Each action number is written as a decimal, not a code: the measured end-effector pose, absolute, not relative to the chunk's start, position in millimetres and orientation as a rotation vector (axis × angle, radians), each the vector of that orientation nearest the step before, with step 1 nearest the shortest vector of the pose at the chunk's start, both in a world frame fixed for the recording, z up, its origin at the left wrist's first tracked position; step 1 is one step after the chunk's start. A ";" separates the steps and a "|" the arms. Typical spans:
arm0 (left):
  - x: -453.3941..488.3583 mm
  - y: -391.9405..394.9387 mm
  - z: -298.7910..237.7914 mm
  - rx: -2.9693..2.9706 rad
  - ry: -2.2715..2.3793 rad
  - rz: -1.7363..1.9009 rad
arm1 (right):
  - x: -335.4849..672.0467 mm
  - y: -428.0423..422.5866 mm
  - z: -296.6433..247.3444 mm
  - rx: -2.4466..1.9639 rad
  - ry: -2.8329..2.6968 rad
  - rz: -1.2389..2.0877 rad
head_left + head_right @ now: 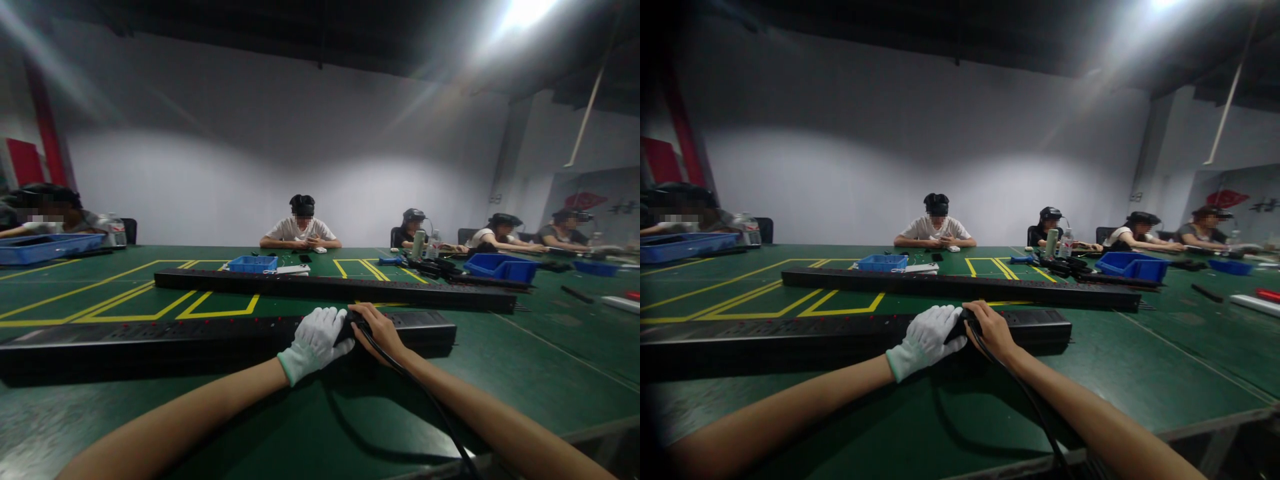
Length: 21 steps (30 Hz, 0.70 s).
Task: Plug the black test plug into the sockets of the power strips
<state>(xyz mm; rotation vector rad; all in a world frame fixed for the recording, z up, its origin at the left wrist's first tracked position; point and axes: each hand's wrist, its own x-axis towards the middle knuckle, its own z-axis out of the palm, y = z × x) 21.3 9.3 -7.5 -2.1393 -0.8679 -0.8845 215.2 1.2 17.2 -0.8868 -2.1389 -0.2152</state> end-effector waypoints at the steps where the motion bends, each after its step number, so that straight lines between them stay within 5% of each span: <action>1: 21.5 9.4 -7.6 -2.136 -0.865 -0.889 | 215.3 1.3 17.2 -0.885 -2.139 -0.215; 21: 20.5 8.8 -5.3 -2.199 -0.867 -0.853 | 215.5 0.8 18.2 -0.881 -2.137 -0.223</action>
